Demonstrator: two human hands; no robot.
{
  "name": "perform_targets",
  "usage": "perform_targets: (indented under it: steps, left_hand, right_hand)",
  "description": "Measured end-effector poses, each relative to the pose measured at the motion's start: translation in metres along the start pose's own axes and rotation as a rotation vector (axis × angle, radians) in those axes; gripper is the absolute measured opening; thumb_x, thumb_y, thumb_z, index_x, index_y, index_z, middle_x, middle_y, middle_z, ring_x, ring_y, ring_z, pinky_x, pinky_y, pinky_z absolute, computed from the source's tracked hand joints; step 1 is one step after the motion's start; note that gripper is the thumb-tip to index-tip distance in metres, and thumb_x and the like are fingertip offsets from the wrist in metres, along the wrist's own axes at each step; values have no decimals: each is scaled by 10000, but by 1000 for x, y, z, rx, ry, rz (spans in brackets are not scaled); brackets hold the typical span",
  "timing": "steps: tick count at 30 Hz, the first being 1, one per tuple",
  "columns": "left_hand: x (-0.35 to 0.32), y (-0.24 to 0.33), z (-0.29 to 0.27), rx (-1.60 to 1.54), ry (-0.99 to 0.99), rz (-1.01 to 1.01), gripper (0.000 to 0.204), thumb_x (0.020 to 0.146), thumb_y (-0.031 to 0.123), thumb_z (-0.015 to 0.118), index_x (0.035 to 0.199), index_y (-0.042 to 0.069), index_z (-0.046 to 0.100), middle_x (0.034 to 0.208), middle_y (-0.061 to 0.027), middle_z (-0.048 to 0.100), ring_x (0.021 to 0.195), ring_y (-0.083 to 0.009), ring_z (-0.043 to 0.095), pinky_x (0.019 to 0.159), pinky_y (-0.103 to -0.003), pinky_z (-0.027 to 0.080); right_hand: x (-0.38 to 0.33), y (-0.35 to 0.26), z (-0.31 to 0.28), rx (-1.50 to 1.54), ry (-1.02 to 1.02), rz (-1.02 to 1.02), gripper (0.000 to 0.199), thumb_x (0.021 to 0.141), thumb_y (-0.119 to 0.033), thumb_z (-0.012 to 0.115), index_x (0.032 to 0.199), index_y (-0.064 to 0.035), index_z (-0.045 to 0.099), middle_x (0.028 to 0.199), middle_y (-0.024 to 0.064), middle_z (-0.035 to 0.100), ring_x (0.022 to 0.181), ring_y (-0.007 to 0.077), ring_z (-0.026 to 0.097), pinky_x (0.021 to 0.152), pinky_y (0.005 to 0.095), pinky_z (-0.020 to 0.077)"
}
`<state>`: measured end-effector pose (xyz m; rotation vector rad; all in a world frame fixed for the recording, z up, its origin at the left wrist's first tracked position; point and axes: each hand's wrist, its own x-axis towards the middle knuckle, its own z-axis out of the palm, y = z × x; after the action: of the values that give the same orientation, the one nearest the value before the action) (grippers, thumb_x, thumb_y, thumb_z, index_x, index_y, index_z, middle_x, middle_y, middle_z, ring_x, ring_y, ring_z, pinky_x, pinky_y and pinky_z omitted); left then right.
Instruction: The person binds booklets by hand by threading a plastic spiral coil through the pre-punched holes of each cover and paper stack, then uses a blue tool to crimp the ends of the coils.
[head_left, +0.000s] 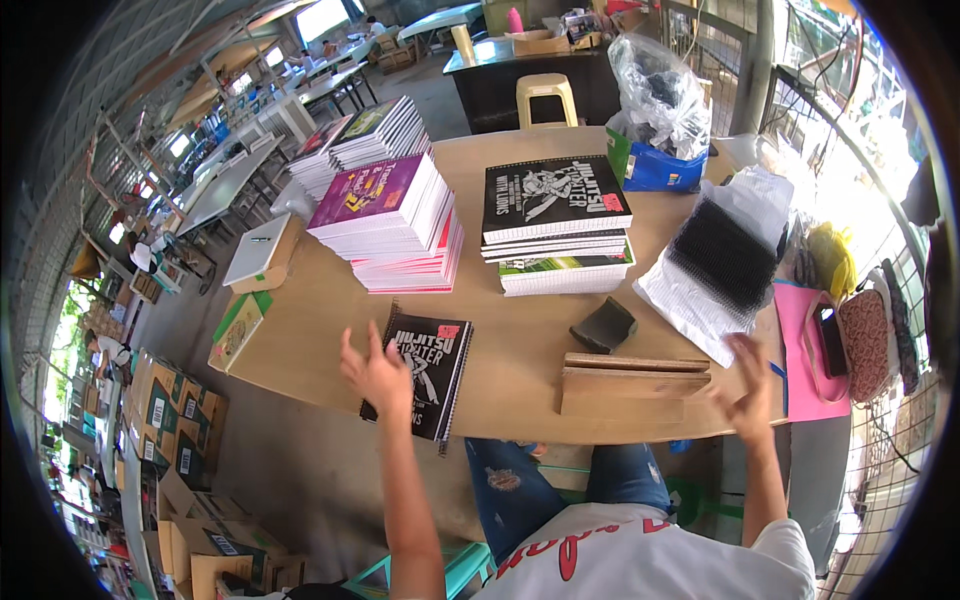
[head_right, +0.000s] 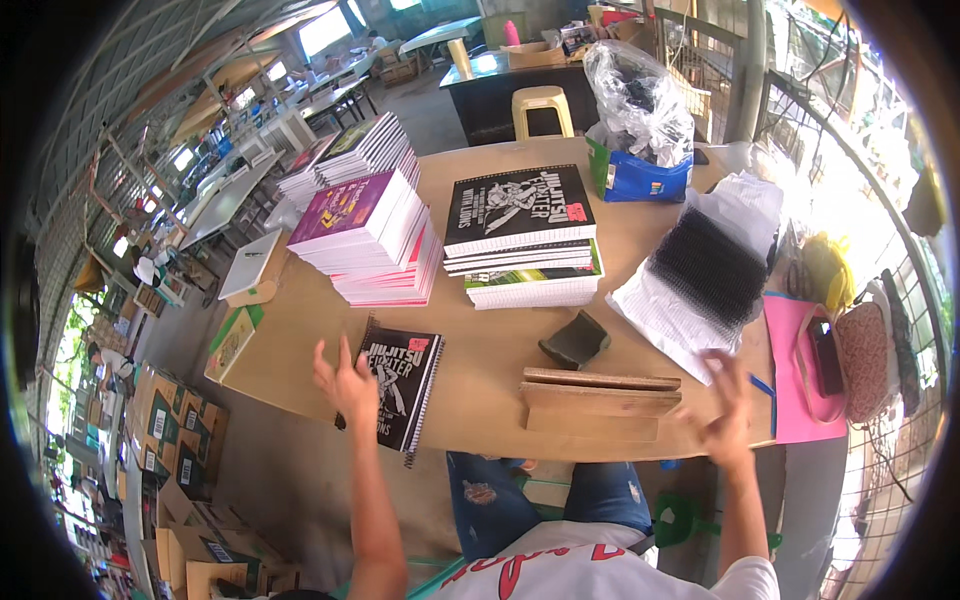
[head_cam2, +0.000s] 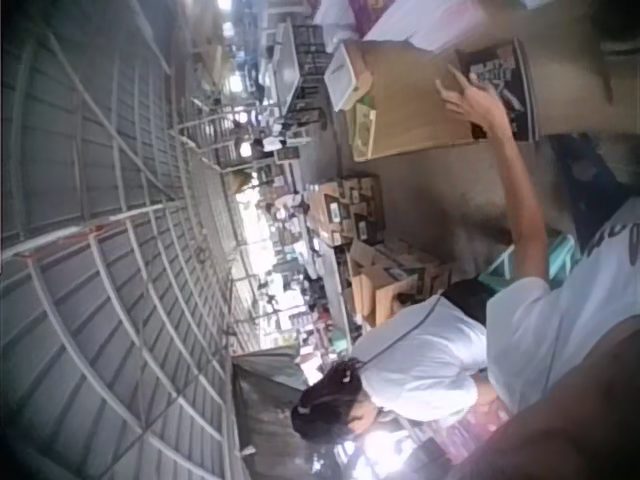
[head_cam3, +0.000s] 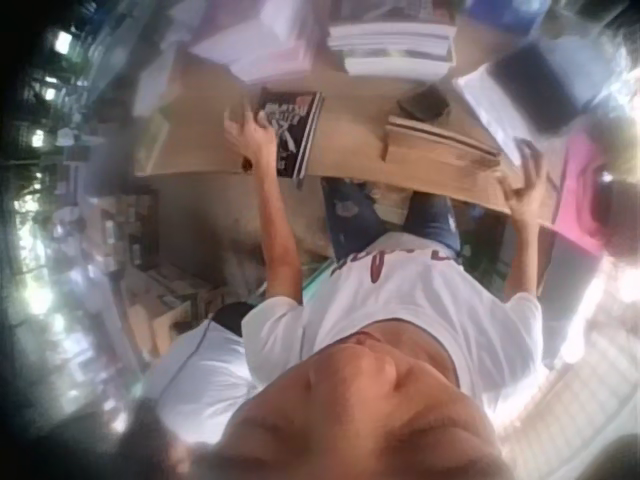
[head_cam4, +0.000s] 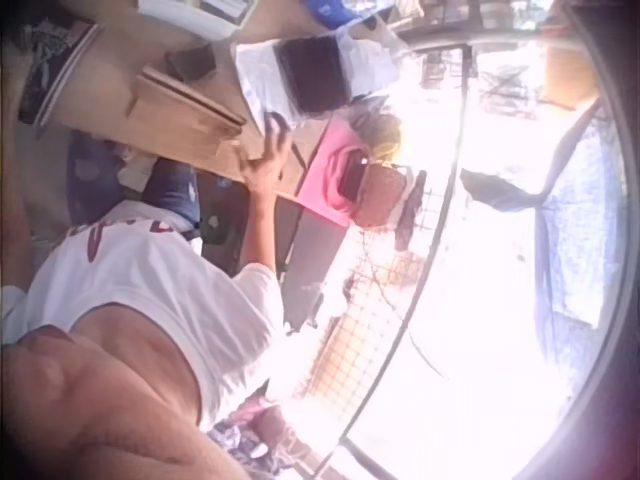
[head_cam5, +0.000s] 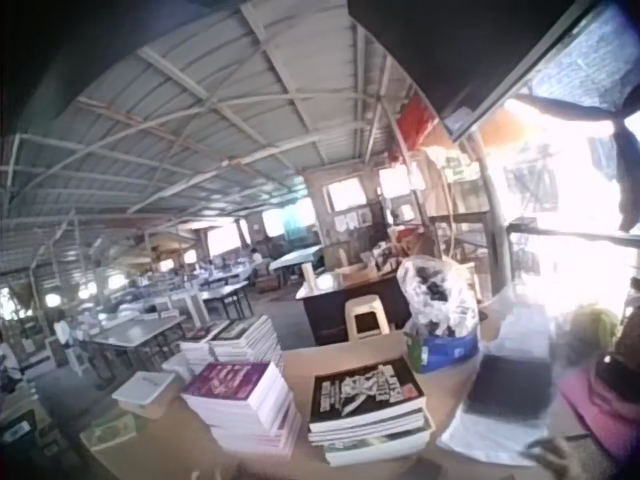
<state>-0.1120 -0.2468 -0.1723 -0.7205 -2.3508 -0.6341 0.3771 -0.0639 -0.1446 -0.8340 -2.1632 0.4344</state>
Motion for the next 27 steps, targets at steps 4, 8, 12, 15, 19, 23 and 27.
perform_targets:
  steps: [4,8,12,15,19,23,27]
  left_hand:
    - [69,126,-1,-799,-174,245,268,915,209,701,1134,56,716,1013,-153,674,978,-300,649,878,-392,511]
    - [145,178,20,-722,-473,177,408,790,293,832,1102,48,734,1111,-156,676,1043,-296,657,909,-377,520]
    - [141,233,0,-824,-585,924,587,624,206,906,1170,87,726,1204,-114,647,1122,-318,623,996,-406,494]
    - [122,271,-4,-621,-657,1051,636,637,253,905,1224,116,701,1252,-97,616,1180,-314,590,1027,-416,483]
    - [115,302,8,-633,-588,1235,656,674,202,882,1283,116,653,1222,-124,617,1144,-325,601,997,-410,499]
    - [124,314,11,-590,-746,1219,567,672,55,832,1220,90,690,1086,-126,692,1062,-315,646,948,-392,512]
    - [126,317,8,-652,-801,1147,491,669,28,823,1146,29,708,1038,-141,718,992,-307,679,917,-390,525]
  right_hand:
    - [38,-50,50,-120,-128,-123,567,647,-112,825,1190,-79,665,1166,118,634,1076,330,595,933,450,461]
    - [52,-57,62,-116,-88,-211,455,675,-85,800,1114,-88,682,981,40,673,933,267,632,880,410,472]
    - [41,-44,59,-116,-90,-171,447,682,-120,801,1112,-90,680,1006,48,672,940,271,627,884,414,472]
    - [49,-45,58,-99,-85,-179,442,686,-128,800,1109,-89,678,1014,50,673,939,271,627,887,415,472]
    - [44,-41,60,-56,-89,-194,465,700,-124,795,1145,-93,663,1028,56,672,951,268,629,898,415,470]
    - [44,-39,61,-45,-90,-199,489,702,-122,796,1171,-99,661,1038,58,673,958,267,631,916,421,465]
    - [43,-35,58,-48,-119,-166,513,699,-120,804,1192,-117,664,1056,52,671,992,271,628,961,447,455]
